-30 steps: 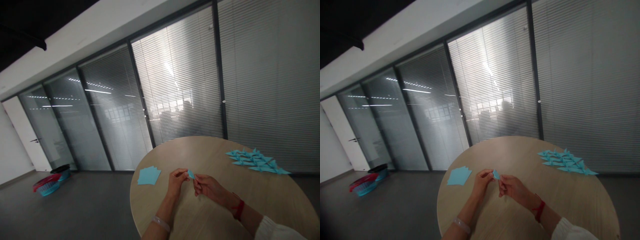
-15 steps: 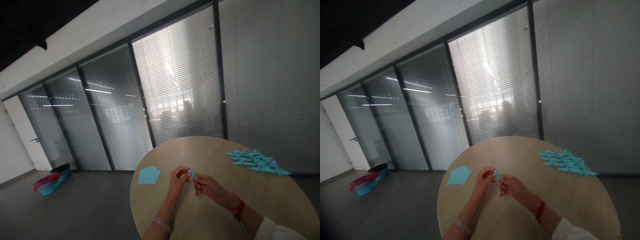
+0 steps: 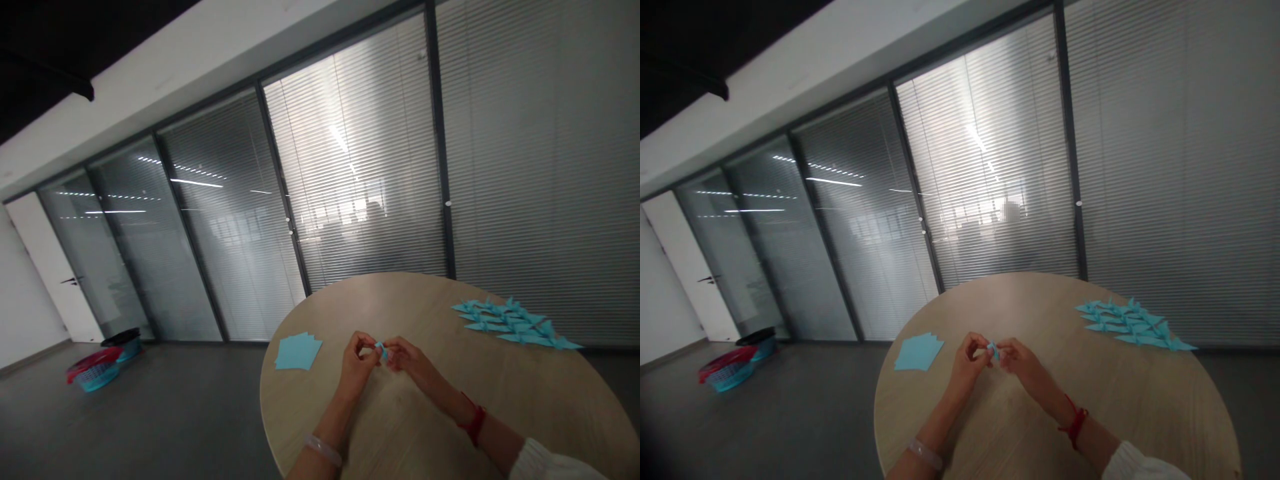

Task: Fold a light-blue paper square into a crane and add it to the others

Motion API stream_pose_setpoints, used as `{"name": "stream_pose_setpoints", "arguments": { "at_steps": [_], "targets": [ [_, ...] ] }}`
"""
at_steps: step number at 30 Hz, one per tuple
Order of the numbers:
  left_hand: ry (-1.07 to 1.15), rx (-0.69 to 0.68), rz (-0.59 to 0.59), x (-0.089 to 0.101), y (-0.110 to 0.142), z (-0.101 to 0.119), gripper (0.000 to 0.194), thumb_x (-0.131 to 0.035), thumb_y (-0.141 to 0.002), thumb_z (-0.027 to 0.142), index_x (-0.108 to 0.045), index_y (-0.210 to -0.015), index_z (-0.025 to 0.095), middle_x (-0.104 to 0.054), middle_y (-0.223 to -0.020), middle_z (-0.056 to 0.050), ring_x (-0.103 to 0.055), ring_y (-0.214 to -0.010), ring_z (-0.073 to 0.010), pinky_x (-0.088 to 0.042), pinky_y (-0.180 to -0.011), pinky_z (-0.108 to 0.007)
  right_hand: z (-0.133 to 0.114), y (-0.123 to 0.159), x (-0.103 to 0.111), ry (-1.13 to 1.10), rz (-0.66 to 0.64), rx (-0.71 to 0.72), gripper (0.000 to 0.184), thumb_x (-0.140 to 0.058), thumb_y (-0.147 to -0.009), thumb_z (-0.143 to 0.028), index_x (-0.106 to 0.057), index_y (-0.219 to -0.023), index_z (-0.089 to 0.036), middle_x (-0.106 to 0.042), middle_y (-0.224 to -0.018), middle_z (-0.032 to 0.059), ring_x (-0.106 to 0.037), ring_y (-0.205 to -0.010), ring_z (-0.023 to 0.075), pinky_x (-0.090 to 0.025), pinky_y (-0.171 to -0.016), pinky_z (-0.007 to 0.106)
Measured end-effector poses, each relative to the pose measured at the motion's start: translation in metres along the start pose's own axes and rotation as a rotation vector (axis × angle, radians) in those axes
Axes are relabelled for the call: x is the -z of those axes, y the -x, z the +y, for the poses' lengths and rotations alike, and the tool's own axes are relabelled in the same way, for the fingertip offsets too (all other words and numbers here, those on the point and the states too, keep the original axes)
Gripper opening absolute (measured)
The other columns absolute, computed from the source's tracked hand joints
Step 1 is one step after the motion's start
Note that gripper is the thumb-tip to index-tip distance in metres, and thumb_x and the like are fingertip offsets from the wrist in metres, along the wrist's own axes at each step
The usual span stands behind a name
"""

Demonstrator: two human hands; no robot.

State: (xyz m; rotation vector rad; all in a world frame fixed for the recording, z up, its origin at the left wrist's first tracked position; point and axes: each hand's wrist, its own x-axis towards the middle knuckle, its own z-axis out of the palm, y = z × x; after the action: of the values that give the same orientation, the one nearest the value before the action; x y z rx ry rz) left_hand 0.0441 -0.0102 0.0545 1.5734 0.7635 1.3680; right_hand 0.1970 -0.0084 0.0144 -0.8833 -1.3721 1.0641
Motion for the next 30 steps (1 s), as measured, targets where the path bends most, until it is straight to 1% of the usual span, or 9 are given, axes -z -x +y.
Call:
{"name": "stream_pose_setpoints", "arguments": {
  "at_steps": [2,5,9,13,17,20,23,25,30],
  "targets": [
    [-0.023,0.001,0.017,-0.001,0.0,-0.003,0.028,-0.073,-0.065,0.032,-0.051,-0.074,0.017,-0.054,-0.073,0.0,-0.053,-0.066,-0.0123,-0.045,-0.054,-0.021,-0.009,0.004,0.001,0.044,0.095,0.101,0.04,-0.067,-0.068,-0.055,-0.056,-0.087,-0.021,-0.062,-0.083,0.003,-0.06,-0.077,0.0191,-0.047,-0.072,0.031],
    [-0.065,-0.006,0.015,-0.002,-0.001,-0.007,0.024,-0.071,-0.066,0.028,-0.052,-0.075,0.018,-0.056,-0.072,0.001,-0.053,-0.064,-0.0113,-0.043,-0.056,-0.02,-0.022,0.009,0.002,0.129,0.043,0.199,0.029,-0.057,-0.08,-0.049,-0.059,-0.085,-0.021,-0.063,-0.088,0.0046,-0.06,-0.087,0.0207,-0.045,-0.082,0.033],
    [-0.128,-0.056,-0.007,-0.002,0.0,-0.009,0.018,-0.067,-0.068,0.022,-0.053,-0.079,0.018,-0.056,-0.07,0.002,-0.053,-0.064,-0.0111,-0.042,-0.06,-0.021,-0.023,0.009,0.002,0.194,0.055,0.223,0.027,-0.066,-0.073,-0.047,-0.062,-0.08,-0.021,-0.065,-0.086,0.0045,-0.06,-0.089,0.0221,-0.045,-0.088,0.035],
    [-0.162,-0.104,-0.03,-0.002,0.003,-0.007,0.017,-0.065,-0.07,0.021,-0.054,-0.082,0.018,-0.057,-0.073,0.001,-0.053,-0.067,-0.0121,-0.043,-0.065,-0.023,-0.017,0.006,0.002,0.195,0.073,0.186,0.026,-0.069,-0.071,-0.045,-0.063,-0.078,-0.021,-0.066,-0.083,0.0047,-0.062,-0.086,0.0224,-0.047,-0.083,0.034],
    [-0.152,-0.091,-0.022,-0.004,0.004,-0.003,0.02,-0.067,-0.07,0.026,-0.053,-0.083,0.019,-0.057,-0.074,0.0,-0.054,-0.068,-0.0132,-0.044,-0.067,-0.025,-0.015,0.003,0.005,0.18,0.058,0.125,0.028,-0.066,-0.073,-0.047,-0.066,-0.076,-0.02,-0.067,-0.079,0.0052,-0.063,-0.079,0.0219,-0.049,-0.075,0.033],
    [-0.147,-0.076,-0.052,-0.005,0.005,-0.003,0.022,-0.067,-0.072,0.029,-0.053,-0.086,0.019,-0.057,-0.076,0.0,-0.054,-0.069,-0.0131,-0.044,-0.066,-0.025,-0.012,0.002,0.007,0.129,0.047,0.09,0.03,-0.068,-0.07,-0.048,-0.066,-0.075,-0.019,-0.067,-0.074,0.0046,-0.063,-0.073,0.0215,-0.05,-0.07,0.033],
    [-0.142,-0.064,-0.075,-0.005,0.005,-0.004,0.025,-0.066,-0.074,0.031,-0.052,-0.09,0.019,-0.057,-0.079,-0.001,-0.054,-0.07,-0.0129,-0.044,-0.066,-0.024,-0.009,0.001,0.008,0.013,0.061,0.058,0.037,-0.072,-0.066,-0.046,-0.064,-0.09,-0.02,-0.067,-0.079,0.0044,-0.063,-0.07,0.0201,-0.051,-0.063,0.032],
    [-0.132,-0.06,-0.094,-0.004,0.006,-0.005,0.026,-0.065,-0.075,0.032,-0.052,-0.093,0.02,-0.058,-0.081,-0.001,-0.055,-0.072,-0.0134,-0.044,-0.066,-0.024,-0.007,0.001,0.008,-0.012,0.054,0.061,0.042,-0.073,-0.065,-0.045,-0.063,-0.098,-0.02,-0.067,-0.084,0.0052,-0.063,-0.072,0.0201,-0.051,-0.063,0.032],
    [-0.097,-0.026,-0.111,-0.002,0.005,-0.01,0.032,-0.064,-0.077,0.033,-0.049,-0.102,0.021,-0.059,-0.084,-0.002,-0.057,-0.079,-0.0147,-0.045,-0.067,-0.025,-0.009,0.001,0.011,0.134,0.063,0.069,0.031,-0.072,-0.066,-0.046,-0.069,-0.079,-0.018,-0.07,-0.075,0.0061,-0.063,-0.072,0.0224,-0.048,-0.069,0.033]
  ]
}}
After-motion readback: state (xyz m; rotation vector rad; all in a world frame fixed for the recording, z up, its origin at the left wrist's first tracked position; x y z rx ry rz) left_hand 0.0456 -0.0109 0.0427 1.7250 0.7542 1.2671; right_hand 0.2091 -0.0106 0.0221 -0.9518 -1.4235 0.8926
